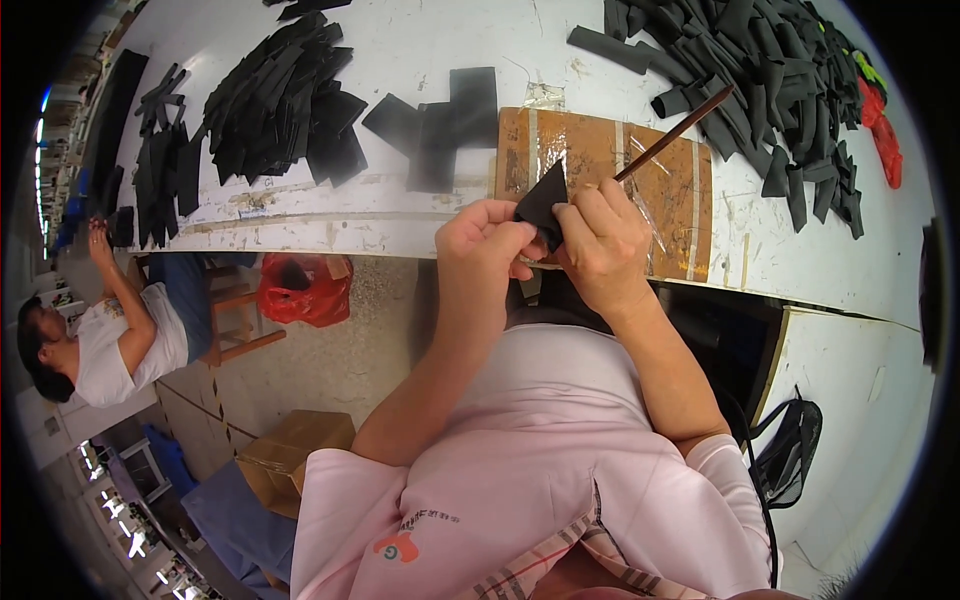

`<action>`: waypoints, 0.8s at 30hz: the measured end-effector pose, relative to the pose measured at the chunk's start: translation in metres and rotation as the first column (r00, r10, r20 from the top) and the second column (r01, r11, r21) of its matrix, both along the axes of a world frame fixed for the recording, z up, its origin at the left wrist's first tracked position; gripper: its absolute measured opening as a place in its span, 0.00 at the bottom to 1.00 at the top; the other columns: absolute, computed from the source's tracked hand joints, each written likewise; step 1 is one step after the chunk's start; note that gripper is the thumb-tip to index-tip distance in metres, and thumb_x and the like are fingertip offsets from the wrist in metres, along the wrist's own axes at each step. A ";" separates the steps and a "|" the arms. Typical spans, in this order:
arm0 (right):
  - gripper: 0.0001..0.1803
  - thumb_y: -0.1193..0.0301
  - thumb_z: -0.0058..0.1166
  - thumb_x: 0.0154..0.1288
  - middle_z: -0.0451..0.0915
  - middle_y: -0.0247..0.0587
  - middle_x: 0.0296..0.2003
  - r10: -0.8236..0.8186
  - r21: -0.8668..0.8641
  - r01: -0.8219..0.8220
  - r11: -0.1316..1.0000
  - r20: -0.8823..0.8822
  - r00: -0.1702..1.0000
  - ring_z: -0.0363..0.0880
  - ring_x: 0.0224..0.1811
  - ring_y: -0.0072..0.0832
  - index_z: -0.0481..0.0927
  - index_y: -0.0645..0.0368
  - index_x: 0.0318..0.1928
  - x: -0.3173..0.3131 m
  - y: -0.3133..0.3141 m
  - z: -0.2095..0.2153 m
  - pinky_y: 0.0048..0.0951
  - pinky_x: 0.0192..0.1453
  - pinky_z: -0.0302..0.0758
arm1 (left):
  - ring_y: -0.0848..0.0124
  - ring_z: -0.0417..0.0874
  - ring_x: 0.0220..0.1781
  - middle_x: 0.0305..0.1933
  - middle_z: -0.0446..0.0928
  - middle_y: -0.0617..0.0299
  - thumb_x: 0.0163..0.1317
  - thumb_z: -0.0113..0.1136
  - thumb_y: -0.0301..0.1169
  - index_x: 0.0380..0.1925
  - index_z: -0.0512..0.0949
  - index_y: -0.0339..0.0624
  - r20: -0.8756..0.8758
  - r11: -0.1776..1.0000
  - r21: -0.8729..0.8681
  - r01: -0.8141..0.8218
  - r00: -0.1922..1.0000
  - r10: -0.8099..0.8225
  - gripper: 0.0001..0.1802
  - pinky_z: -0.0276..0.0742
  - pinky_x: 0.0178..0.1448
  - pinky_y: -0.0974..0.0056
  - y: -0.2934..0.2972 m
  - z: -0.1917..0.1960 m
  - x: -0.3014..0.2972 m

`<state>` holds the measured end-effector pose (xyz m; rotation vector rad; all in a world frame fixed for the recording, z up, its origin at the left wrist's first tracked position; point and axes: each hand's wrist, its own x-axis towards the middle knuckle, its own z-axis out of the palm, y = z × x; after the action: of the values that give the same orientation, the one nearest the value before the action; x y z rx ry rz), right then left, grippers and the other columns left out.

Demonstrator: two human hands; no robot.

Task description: The recorder is applying glue to small black foam pieces using a thin rod.

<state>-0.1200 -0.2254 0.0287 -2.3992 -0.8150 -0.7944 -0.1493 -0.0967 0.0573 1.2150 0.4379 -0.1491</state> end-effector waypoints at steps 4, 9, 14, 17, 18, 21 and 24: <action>0.05 0.71 0.47 0.31 0.59 0.34 0.18 0.032 -0.059 -0.026 0.998 0.107 0.994 0.62 0.21 0.27 0.66 0.57 0.15 -0.001 -0.001 -0.002 0.25 0.19 0.61 | 0.75 0.74 0.19 0.22 0.73 0.58 0.49 0.45 0.21 0.28 0.71 0.31 -0.082 0.998 -0.054 -0.017 0.997 0.013 0.07 0.71 0.18 0.75 0.002 -0.006 0.002; 0.05 0.71 0.47 0.32 0.59 0.33 0.18 0.050 -0.113 -0.040 0.993 0.086 0.995 0.62 0.22 0.27 0.66 0.56 0.14 -0.008 -0.007 -0.006 0.24 0.20 0.61 | 0.75 0.75 0.18 0.21 0.73 0.58 0.49 0.46 0.21 0.26 0.71 0.32 -0.086 0.997 -0.067 0.026 0.996 -0.032 0.05 0.72 0.17 0.74 0.008 -0.013 0.010; 0.05 0.72 0.47 0.32 0.59 0.33 0.18 0.048 -0.121 -0.037 0.992 0.083 0.995 0.62 0.22 0.26 0.67 0.56 0.15 -0.011 -0.011 -0.013 0.24 0.20 0.61 | 0.76 0.75 0.18 0.21 0.73 0.59 0.49 0.48 0.22 0.26 0.71 0.32 -0.073 0.995 0.009 0.103 0.992 -0.102 0.05 0.72 0.18 0.75 0.004 -0.009 0.011; 0.04 0.72 0.47 0.33 0.59 0.33 0.18 0.039 -0.117 -0.030 0.993 0.080 0.996 0.63 0.22 0.27 0.67 0.56 0.15 -0.010 -0.012 -0.014 0.25 0.20 0.61 | 0.78 0.75 0.19 0.21 0.73 0.61 0.48 0.50 0.21 0.27 0.72 0.31 -0.036 0.963 0.204 0.174 0.985 -0.171 0.05 0.72 0.18 0.76 0.003 -0.007 0.007; 0.04 0.72 0.47 0.32 0.59 0.33 0.18 0.038 -0.115 -0.030 0.993 0.071 0.997 0.63 0.23 0.27 0.68 0.57 0.15 -0.010 -0.012 -0.014 0.25 0.21 0.61 | 0.78 0.75 0.19 0.21 0.74 0.61 0.48 0.50 0.21 0.27 0.72 0.31 -0.015 0.951 0.250 0.179 0.983 -0.182 0.05 0.72 0.18 0.77 0.003 -0.007 0.005; 0.05 0.72 0.48 0.32 0.60 0.33 0.19 0.044 -0.107 -0.036 0.994 0.073 0.996 0.63 0.23 0.27 0.68 0.57 0.16 -0.009 -0.011 -0.013 0.25 0.21 0.61 | 0.79 0.75 0.20 0.21 0.74 0.61 0.48 0.51 0.20 0.27 0.72 0.31 -0.026 0.944 0.275 0.185 0.982 -0.185 0.05 0.72 0.18 0.77 0.001 -0.008 0.004; 0.06 0.72 0.49 0.32 0.60 0.34 0.19 0.055 -0.103 -0.048 0.994 0.067 0.996 0.63 0.23 0.28 0.69 0.58 0.18 -0.010 -0.012 -0.012 0.26 0.21 0.62 | 0.80 0.74 0.20 0.21 0.74 0.62 0.49 0.51 0.20 0.27 0.73 0.31 -0.052 0.966 0.200 0.165 0.986 -0.158 0.04 0.71 0.19 0.78 0.001 -0.012 0.003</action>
<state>-0.1301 -0.2373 0.0169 -2.4397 -0.9625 -0.8396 -0.1466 -0.0953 0.0456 1.4526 0.3917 -0.2712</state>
